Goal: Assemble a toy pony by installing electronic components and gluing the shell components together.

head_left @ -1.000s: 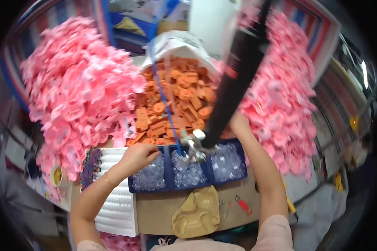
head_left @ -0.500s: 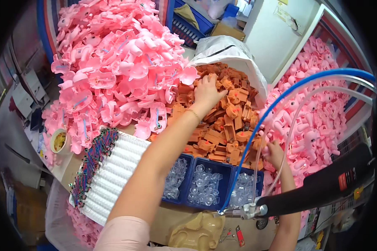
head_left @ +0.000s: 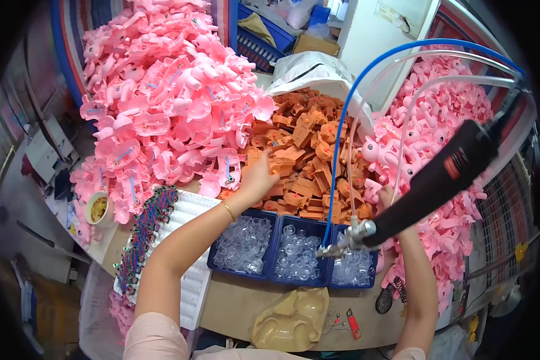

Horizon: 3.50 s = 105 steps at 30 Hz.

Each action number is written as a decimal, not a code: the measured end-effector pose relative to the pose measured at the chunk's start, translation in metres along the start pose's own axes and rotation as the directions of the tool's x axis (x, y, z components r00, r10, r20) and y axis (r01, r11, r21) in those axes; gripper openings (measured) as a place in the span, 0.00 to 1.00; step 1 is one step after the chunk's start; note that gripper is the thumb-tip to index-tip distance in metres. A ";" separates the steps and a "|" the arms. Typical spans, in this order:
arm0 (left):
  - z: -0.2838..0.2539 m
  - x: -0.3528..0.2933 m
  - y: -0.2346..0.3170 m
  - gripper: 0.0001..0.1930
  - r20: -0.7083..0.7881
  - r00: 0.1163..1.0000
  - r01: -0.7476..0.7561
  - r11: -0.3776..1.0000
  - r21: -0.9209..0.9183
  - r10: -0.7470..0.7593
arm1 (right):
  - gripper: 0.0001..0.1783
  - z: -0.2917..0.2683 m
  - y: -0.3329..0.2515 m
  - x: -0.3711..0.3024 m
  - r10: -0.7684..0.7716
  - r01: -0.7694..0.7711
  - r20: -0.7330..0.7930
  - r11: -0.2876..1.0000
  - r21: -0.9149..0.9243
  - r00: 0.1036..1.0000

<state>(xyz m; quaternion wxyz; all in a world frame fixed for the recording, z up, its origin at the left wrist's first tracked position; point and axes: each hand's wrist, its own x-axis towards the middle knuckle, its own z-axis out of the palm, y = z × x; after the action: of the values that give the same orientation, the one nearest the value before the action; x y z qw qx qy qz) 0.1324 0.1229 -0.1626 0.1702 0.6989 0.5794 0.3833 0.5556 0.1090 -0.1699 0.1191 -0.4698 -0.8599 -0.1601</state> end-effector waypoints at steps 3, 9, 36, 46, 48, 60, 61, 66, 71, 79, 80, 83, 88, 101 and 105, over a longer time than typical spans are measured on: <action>0.001 0.003 -0.027 0.37 0.073 0.996 0.064 0.977 -0.204 -0.050 | 0.23 -0.080 -0.009 0.012 0.585 -0.472 -0.012 0.665 0.579 0.811; 0.002 -0.009 -0.004 0.22 -0.003 1.000 -0.010 0.966 0.257 0.012 | 0.11 -0.081 -0.053 0.017 0.568 -0.428 -0.541 0.823 0.374 0.620; -0.101 -0.309 0.056 0.21 0.760 0.541 0.783 -0.114 -0.612 -0.361 | 0.24 -0.161 -0.378 -0.156 0.250 -0.232 0.036 0.825 0.514 0.968; -0.082 -0.297 0.086 0.19 0.835 0.505 0.857 0.014 -0.515 -0.218 | 0.19 -0.140 -0.332 -0.124 0.389 -0.276 0.023 0.609 0.743 0.921; -0.081 -0.295 0.085 0.22 0.852 0.479 0.878 0.134 -0.460 -0.211 | 0.13 -0.134 -0.327 -0.106 0.090 0.020 -0.129 0.741 0.671 0.987; -0.070 -0.303 0.105 0.24 0.596 0.785 0.544 0.648 -0.534 -0.169 | 0.12 -0.124 -0.331 -0.123 0.204 -0.077 -0.191 0.850 0.522 0.960; -0.066 -0.308 0.106 0.24 0.606 0.769 0.576 0.629 -0.522 -0.203 | 0.11 -0.119 -0.335 -0.124 0.266 -0.114 -0.195 0.818 0.563 0.944; -0.050 -0.320 0.117 0.25 0.383 0.924 0.159 0.922 -0.352 -0.013 | 0.07 -0.108 -0.367 -0.135 0.641 -0.367 -0.003 0.444 0.817 0.768; -0.044 -0.326 0.096 0.31 0.169 0.951 -0.229 0.955 -0.187 0.261 | 0.06 -0.119 -0.366 -0.125 0.523 -0.325 0.677 -0.611 0.721 0.517; -0.082 -0.298 0.083 0.25 0.601 0.780 0.147 0.882 -0.447 0.175 | 0.20 -0.141 -0.326 -0.132 0.353 -0.304 0.171 0.367 0.879 0.920; -0.084 -0.297 0.084 0.24 0.641 0.732 0.132 0.875 -0.466 0.230 | 0.21 -0.144 -0.321 -0.131 0.137 -0.133 0.079 0.444 0.886 0.987; -0.082 -0.297 0.082 0.24 0.651 0.706 0.113 0.864 -0.491 0.278 | 0.21 -0.146 -0.319 -0.134 0.085 -0.118 0.086 0.514 0.849 0.993; -0.067 -0.318 0.086 0.25 0.609 0.760 0.075 0.900 -0.430 0.227 | 0.21 -0.130 -0.310 -0.135 0.032 -0.100 0.097 0.506 0.857 0.995; -0.100 -0.328 0.055 0.14 0.516 0.855 -0.045 0.999 -0.009 0.043 | 0.05 -0.083 -0.321 -0.216 0.781 -0.496 0.221 0.128 0.859 0.585; -0.160 -0.304 0.002 0.15 0.384 0.886 0.111 0.923 0.369 -0.260 | 0.12 -0.100 -0.325 -0.203 0.683 -0.416 0.200 0.166 0.894 0.702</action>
<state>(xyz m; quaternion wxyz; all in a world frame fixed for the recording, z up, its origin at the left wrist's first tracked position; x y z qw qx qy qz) 0.0062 -0.1970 -0.1605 0.2067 0.7246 0.6500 0.0986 0.3938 -0.2512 -0.2034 0.5065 -0.5839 -0.5466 0.3221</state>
